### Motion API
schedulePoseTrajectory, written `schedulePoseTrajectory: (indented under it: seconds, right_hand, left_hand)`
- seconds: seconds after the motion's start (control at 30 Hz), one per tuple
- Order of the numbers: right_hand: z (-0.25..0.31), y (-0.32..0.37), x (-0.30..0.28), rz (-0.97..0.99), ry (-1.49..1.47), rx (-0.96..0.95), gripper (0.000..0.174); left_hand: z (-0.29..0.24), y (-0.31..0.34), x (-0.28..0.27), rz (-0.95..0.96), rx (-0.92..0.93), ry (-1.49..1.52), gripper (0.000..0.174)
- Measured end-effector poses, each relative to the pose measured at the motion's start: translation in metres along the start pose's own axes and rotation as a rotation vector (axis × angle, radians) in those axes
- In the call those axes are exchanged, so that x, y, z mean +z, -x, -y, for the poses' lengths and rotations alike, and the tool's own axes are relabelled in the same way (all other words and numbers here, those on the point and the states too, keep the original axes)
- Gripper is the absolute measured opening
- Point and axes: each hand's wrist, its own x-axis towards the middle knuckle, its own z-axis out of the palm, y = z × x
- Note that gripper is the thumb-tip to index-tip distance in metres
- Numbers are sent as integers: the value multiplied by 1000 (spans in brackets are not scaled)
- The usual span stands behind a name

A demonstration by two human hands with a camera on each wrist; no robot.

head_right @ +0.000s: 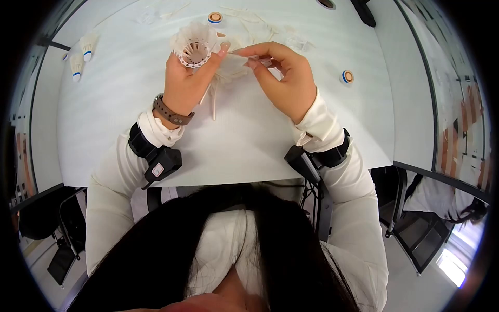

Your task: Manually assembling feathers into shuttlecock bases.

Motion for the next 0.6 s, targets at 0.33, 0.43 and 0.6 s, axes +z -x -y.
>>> schedulePoseTrajectory:
  seconds: [0.33,0.43,0.6]
  right_hand:
    - [1,-2,-2,109,-256,141,33]
    - [2,-2,0,101,-249,139,36]
    - [6,-5,-5,79,-255,164,32]
  left_hand:
    - [-7,2,0,63,5,15,33]
    - [-7,4,0,48,2,8,33]
    - [-9,4,0,53,-60,19,34]
